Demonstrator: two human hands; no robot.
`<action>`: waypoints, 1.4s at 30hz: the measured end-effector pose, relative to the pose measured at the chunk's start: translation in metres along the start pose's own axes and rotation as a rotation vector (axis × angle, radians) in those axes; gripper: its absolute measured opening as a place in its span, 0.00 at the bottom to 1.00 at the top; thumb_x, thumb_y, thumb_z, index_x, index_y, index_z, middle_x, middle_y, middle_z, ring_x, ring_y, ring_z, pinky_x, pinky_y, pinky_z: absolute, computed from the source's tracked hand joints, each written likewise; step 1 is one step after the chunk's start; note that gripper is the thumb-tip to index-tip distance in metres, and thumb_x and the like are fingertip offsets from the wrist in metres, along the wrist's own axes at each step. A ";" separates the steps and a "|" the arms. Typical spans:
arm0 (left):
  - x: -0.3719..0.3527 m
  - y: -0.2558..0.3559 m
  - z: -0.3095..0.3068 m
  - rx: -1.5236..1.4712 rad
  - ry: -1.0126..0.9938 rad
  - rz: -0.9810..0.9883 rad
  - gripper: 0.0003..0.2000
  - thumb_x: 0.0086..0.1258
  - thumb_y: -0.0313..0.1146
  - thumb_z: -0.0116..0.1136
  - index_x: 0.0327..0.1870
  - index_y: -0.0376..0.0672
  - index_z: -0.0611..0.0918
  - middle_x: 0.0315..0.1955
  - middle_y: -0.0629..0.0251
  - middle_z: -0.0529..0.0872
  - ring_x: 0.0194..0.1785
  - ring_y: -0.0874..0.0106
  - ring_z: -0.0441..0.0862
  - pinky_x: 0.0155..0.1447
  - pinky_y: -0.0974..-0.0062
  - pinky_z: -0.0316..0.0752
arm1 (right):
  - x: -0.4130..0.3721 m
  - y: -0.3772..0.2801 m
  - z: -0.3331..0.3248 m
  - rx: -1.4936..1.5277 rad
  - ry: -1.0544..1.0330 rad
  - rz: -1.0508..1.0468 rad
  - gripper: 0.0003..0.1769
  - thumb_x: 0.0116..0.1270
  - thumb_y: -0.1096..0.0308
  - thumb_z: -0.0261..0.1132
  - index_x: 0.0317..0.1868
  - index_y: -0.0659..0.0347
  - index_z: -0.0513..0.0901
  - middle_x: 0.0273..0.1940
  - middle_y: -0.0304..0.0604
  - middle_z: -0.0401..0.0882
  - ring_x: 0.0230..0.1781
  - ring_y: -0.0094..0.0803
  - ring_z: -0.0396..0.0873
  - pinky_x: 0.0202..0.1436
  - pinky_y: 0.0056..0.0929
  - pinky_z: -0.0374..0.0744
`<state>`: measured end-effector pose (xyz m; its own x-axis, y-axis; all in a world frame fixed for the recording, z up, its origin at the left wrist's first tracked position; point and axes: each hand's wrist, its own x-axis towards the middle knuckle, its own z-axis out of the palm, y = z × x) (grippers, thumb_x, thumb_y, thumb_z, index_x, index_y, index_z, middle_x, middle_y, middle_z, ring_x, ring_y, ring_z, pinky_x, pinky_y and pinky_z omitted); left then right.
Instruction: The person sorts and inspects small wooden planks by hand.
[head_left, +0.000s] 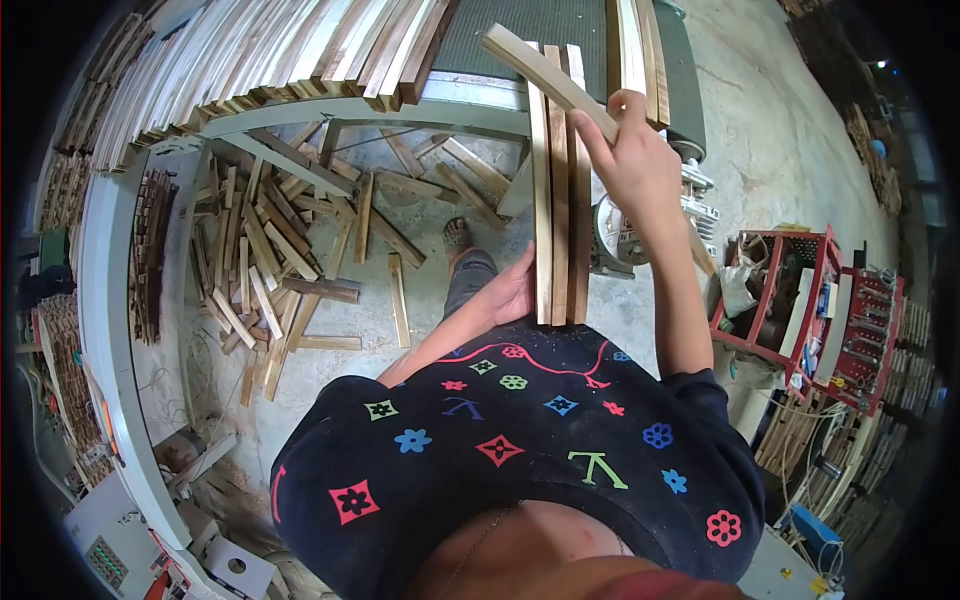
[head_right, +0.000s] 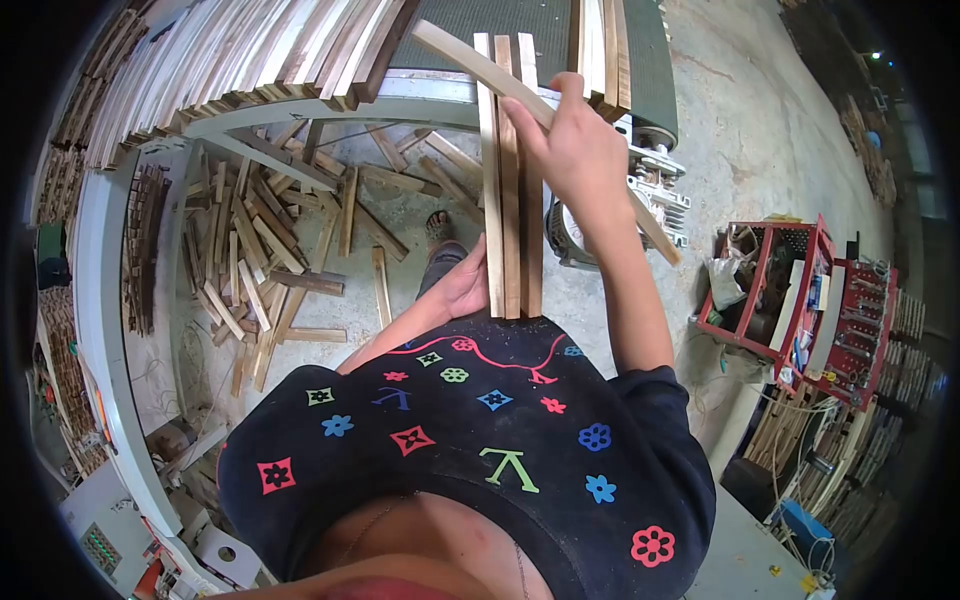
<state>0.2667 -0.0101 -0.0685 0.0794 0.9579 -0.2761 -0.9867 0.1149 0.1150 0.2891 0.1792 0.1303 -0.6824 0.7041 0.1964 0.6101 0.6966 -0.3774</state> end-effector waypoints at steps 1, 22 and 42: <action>-0.001 0.002 -0.001 0.023 0.006 0.003 0.35 0.79 0.59 0.47 0.76 0.43 0.66 0.68 0.51 0.76 0.70 0.57 0.75 0.73 0.54 0.73 | -0.003 0.003 -0.002 -0.013 -0.024 0.060 0.36 0.75 0.34 0.54 0.59 0.62 0.73 0.30 0.59 0.86 0.34 0.60 0.86 0.39 0.52 0.81; -0.014 0.042 0.001 0.143 -0.089 -0.014 0.48 0.69 0.75 0.42 0.79 0.44 0.62 0.72 0.55 0.73 0.73 0.61 0.73 0.72 0.57 0.74 | -0.040 0.044 0.017 -0.217 0.095 -0.567 0.20 0.63 0.69 0.63 0.54 0.41 0.88 0.72 0.61 0.70 0.63 0.56 0.79 0.67 0.47 0.77; -0.009 0.049 -0.029 0.044 -0.090 -0.107 0.38 0.78 0.63 0.46 0.80 0.47 0.61 0.75 0.58 0.70 0.76 0.59 0.68 0.78 0.53 0.64 | -0.052 -0.001 0.104 0.396 0.026 0.008 0.56 0.62 0.48 0.73 0.79 0.71 0.53 0.70 0.72 0.61 0.70 0.64 0.64 0.72 0.55 0.67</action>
<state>0.2136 -0.0207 -0.0882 0.1986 0.9590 -0.2024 -0.9647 0.2277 0.1321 0.2817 0.1274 0.0263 -0.6648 0.7159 0.2134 0.4090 0.5878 -0.6980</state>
